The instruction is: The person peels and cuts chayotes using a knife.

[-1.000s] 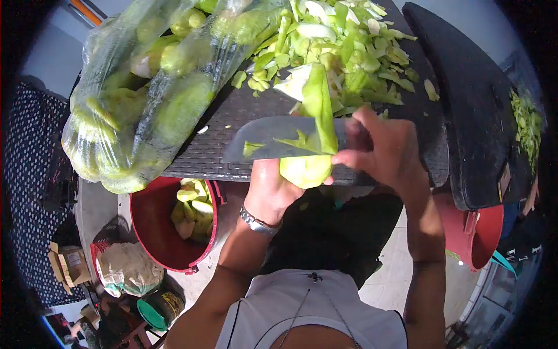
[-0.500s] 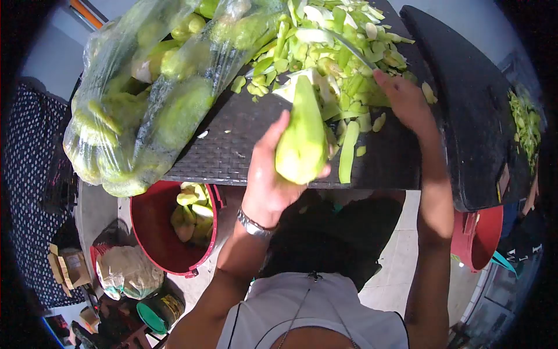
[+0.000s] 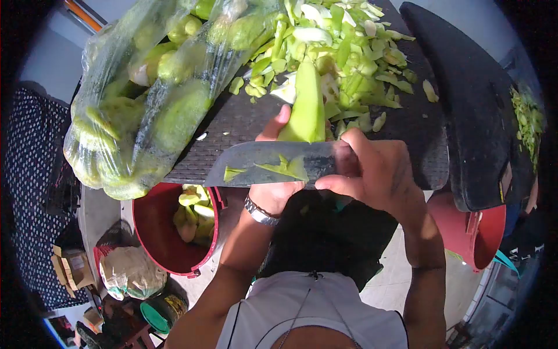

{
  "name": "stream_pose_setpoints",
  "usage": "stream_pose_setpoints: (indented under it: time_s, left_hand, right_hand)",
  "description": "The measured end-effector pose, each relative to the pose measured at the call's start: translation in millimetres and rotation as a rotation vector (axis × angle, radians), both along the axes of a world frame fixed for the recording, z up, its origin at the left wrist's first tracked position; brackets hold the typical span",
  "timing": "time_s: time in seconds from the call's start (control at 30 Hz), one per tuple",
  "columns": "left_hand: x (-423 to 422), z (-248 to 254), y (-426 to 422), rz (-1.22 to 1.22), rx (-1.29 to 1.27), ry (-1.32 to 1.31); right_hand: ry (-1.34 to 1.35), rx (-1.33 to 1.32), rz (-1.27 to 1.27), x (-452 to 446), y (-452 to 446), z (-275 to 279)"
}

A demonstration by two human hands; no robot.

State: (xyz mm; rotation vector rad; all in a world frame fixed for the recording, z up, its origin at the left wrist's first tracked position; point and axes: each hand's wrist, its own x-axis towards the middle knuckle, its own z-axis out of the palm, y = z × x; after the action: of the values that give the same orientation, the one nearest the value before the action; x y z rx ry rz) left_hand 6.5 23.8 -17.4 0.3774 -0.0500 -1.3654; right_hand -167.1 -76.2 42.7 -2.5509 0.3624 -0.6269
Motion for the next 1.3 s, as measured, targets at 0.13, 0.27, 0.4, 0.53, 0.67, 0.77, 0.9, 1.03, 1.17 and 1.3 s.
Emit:
stream_pose_setpoints:
  time_s: [0.13,0.27,0.4,0.53,0.67,0.77,0.9,1.03,1.17,1.3]
  left_hand:
    - [-2.0,3.7,11.0,-0.045,-0.051,0.008]
    - [-6.7,8.9,22.9,-0.089,-0.154,0.019]
    - [1.2,7.0,19.8,-0.064,-0.009,-0.203]
    - [4.9,16.7,21.3,0.025,0.091,-0.523]
    - [15.1,22.8,25.6,0.043,0.151,-0.87]
    - [16.4,27.8,27.8,0.056,0.157,-1.028]
    - [11.4,32.4,29.1,0.191,0.162,-1.164]
    - [16.7,35.8,29.7,0.145,0.158,-1.138]
    - [25.8,31.7,32.2,0.219,0.233,-0.998]
    - [40.5,27.9,31.8,0.112,0.192,-0.463]
  right_hand:
    - [0.019,-0.02,-0.047,-3.0,-19.7,-0.2]
    - [-0.018,0.197,-0.371,-3.0,-73.1,-15.0]
    - [-0.06,0.401,-0.335,-4.4,-60.1,-14.0]
    - [0.022,0.27,-0.152,-6.9,-37.9,14.4]
    - [0.061,0.245,-0.051,-6.4,-42.8,22.2]
    - [0.066,0.243,-0.023,-3.7,-45.4,23.3]
    - [0.142,0.241,0.005,-3.3,-46.2,30.8]
    - [0.165,0.176,-0.154,1.7,-87.0,0.3]
    - [0.223,-0.05,-0.203,-15.9,-131.3,-27.0]
    - [0.439,0.184,-0.316,-15.3,-75.7,2.9]
